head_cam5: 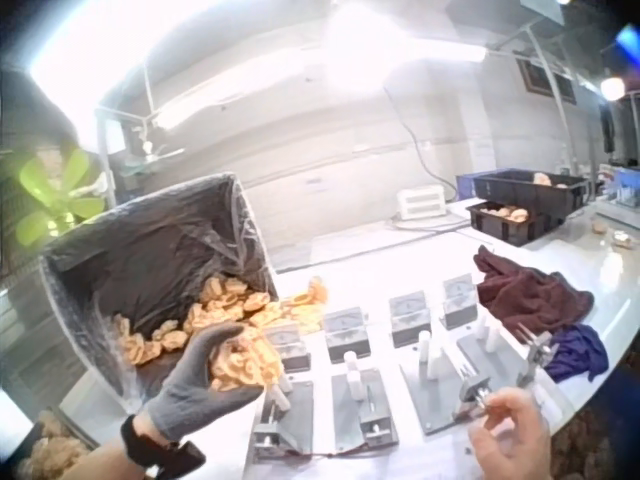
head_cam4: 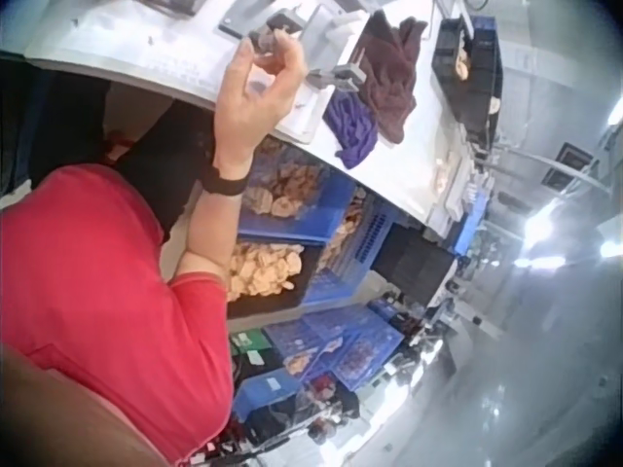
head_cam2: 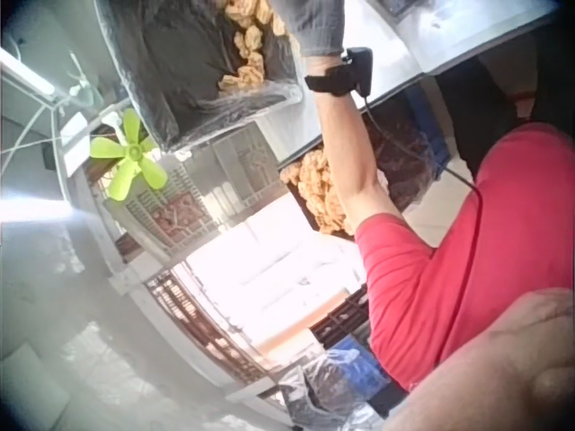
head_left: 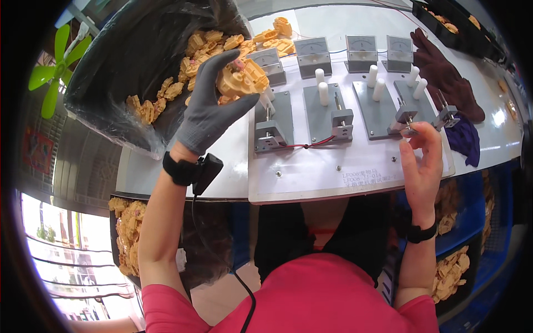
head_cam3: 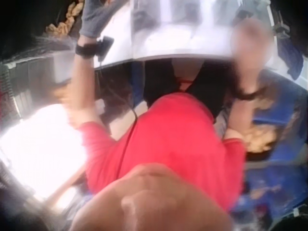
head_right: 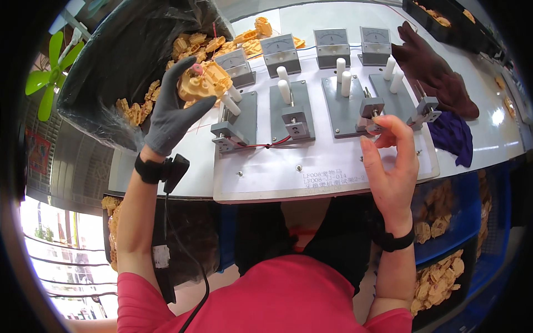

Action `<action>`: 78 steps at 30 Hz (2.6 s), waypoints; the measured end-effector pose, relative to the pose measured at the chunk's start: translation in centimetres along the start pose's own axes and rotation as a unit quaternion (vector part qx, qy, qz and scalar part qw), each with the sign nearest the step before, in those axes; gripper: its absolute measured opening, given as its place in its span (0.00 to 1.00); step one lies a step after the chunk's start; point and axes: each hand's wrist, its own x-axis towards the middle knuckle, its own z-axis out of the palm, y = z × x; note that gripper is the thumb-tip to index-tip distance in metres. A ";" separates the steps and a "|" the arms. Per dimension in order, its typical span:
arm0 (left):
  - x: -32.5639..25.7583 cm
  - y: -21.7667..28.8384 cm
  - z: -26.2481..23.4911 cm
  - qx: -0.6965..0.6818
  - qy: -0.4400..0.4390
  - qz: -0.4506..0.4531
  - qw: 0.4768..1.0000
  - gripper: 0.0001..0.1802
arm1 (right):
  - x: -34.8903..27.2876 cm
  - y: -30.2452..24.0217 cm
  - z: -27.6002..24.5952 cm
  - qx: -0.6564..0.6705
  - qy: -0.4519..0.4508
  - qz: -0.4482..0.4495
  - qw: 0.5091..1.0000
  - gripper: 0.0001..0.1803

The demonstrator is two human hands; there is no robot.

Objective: The person places yellow plastic components onto a white testing board with metal clamps and wires. They repeatedly pick up parts from a black bin, position them on the board, and adjust the clamps to secure them. The person handles the parts one at a time, moving between the bin and the board throughout the clip.

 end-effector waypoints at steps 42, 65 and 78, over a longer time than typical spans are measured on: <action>-2.0 2.9 1.0 -0.128 -0.033 -0.114 0.985 0.22 | -1.3 -8.5 12.7 0.120 -0.220 -0.052 0.967 0.21; -3.1 1.0 1.1 -0.018 -0.102 -0.081 0.991 0.25 | -1.7 -8.1 13.5 0.231 -0.168 0.003 0.958 0.20; -6.8 -11.2 -6.8 0.360 -0.085 -0.274 0.888 0.40 | -2.3 -8.2 13.5 0.169 -0.131 0.004 0.977 0.19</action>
